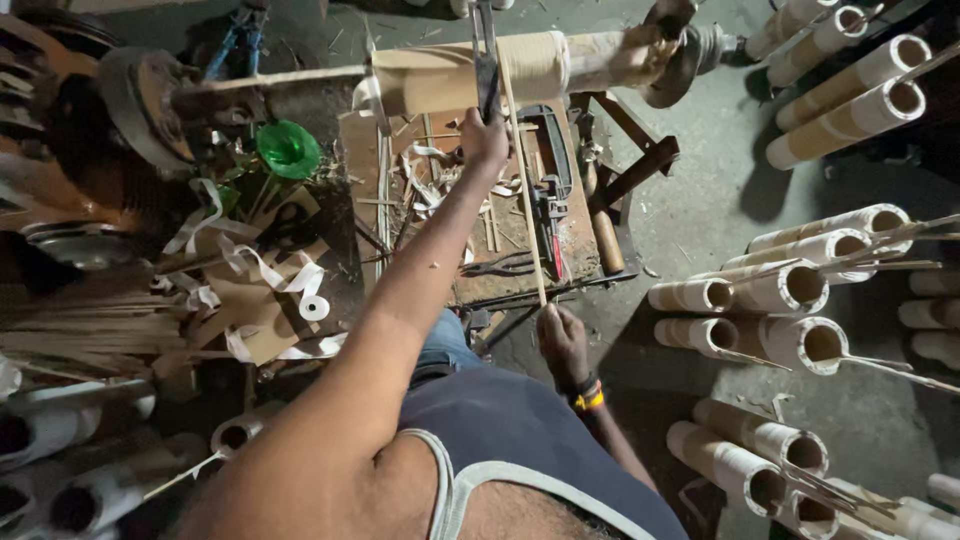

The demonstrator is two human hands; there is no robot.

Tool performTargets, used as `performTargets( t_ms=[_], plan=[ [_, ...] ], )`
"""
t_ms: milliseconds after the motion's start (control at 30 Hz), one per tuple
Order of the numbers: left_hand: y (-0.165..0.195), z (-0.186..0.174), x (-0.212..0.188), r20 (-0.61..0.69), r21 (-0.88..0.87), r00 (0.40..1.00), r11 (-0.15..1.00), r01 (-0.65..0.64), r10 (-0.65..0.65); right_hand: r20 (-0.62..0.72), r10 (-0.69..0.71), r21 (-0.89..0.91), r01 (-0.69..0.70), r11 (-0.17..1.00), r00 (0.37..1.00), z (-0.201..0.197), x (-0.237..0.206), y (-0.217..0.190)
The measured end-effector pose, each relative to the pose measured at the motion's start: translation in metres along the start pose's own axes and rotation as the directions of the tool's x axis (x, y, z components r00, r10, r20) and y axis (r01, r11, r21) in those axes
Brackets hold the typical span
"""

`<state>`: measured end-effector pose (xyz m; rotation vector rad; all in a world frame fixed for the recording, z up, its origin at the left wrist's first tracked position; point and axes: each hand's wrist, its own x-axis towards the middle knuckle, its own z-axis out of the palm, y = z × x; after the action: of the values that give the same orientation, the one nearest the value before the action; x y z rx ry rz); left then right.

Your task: The person winds a strip of paper around a rotating spindle using a wooden stick to guide and press the layers. They adjust the paper feed, trim excess with shears, and continue winding until the roll is complete.

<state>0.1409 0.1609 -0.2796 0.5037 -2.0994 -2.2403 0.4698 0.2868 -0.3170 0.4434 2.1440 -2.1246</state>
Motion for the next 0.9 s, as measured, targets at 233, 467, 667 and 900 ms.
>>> performTargets(
  t_ms=[233,467,667,900],
  plan=[
    [0.007,0.001,0.010,-0.138,0.260,0.952,0.937,-0.232,0.274,0.084,-0.028,0.442,-0.013,0.897,0.996,0.014,0.055,-0.015],
    [0.015,-0.002,0.001,-0.011,0.019,1.000,1.000,0.019,-0.019,0.015,-0.157,0.165,0.152,0.974,0.988,0.025,0.084,-0.040],
    [0.005,0.004,0.011,0.004,-0.161,0.999,0.986,0.038,-0.038,-0.070,-0.343,-0.431,0.282,0.857,0.937,0.008,0.037,-0.040],
    [-0.013,-0.002,0.010,0.118,0.044,0.989,0.996,0.080,-0.085,-0.090,-0.217,-0.362,0.171,0.917,0.972,-0.008,-0.011,0.002]
  ],
)
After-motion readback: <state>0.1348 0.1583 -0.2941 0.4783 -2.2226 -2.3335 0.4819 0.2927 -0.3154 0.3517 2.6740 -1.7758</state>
